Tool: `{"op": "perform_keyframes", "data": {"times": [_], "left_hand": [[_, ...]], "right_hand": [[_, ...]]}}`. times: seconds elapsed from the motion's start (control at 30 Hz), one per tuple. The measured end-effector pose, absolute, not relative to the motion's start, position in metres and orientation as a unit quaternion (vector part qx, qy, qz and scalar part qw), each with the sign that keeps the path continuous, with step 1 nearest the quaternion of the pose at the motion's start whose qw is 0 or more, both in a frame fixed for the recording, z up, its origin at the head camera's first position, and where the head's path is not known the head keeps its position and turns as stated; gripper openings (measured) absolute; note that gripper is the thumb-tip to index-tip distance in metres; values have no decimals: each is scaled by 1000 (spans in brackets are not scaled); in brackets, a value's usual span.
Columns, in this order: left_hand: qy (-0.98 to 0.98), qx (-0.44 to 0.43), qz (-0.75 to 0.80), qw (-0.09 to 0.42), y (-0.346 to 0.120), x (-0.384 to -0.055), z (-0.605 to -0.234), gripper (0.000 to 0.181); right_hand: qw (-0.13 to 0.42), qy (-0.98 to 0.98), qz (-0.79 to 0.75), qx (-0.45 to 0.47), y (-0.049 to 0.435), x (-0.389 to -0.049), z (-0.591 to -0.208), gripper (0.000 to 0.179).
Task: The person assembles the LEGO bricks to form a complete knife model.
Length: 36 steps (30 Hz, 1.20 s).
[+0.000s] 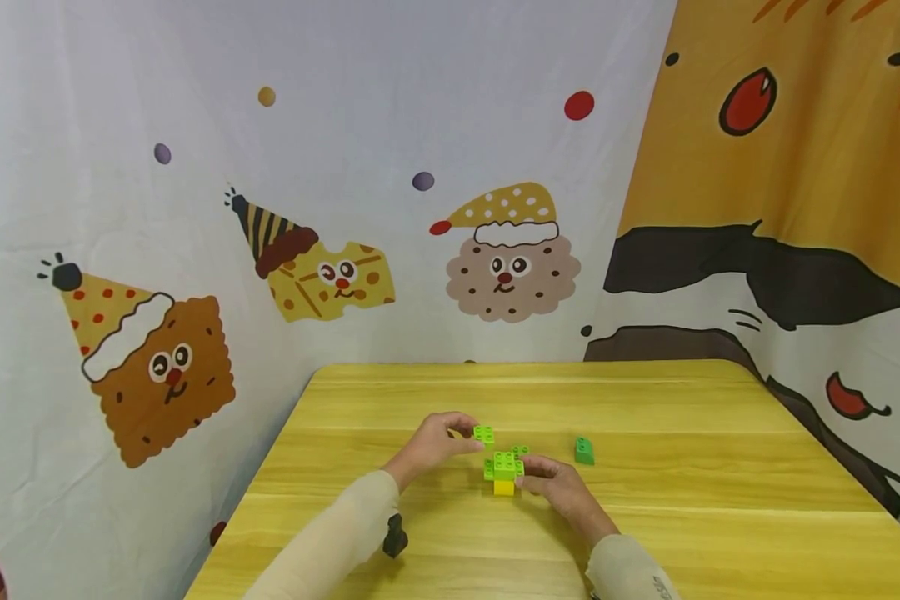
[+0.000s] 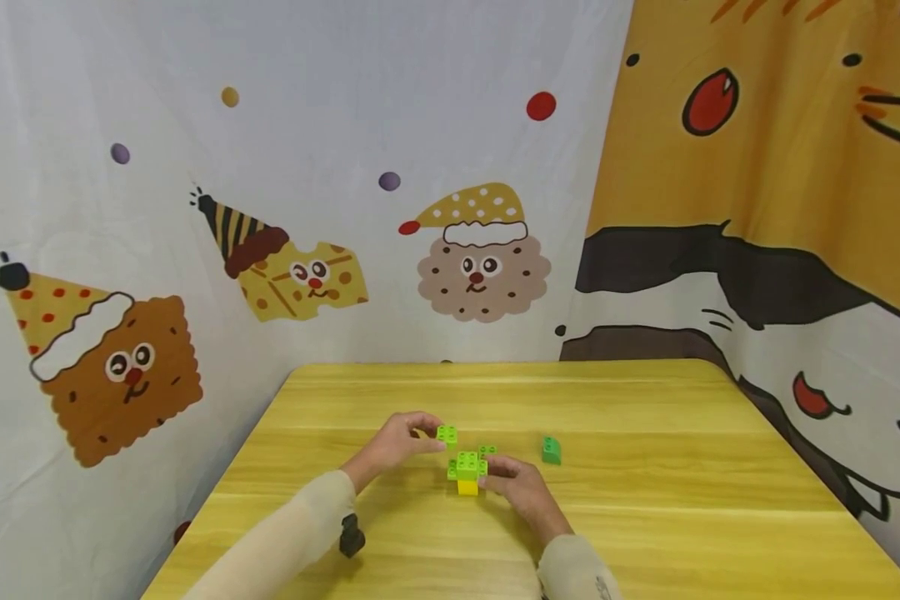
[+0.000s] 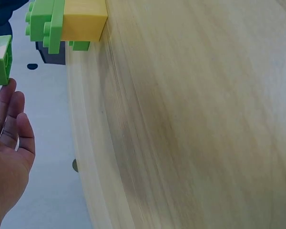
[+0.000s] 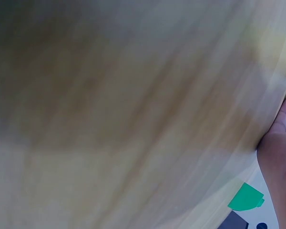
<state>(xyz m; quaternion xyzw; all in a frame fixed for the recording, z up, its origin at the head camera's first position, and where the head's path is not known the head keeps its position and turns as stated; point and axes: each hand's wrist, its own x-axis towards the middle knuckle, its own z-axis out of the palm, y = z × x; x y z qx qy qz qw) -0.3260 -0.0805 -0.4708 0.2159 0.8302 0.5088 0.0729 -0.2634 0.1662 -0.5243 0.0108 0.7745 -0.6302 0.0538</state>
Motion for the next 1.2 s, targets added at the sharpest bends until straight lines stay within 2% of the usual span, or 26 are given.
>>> {"op": "perform_keyframes", "data": {"times": [1.2], "left_hand": [[821, 241, 511, 86, -58, -317, -482, 27]], "right_hand": [[49, 784, -618, 27, 165, -263, -523, 41]]}}
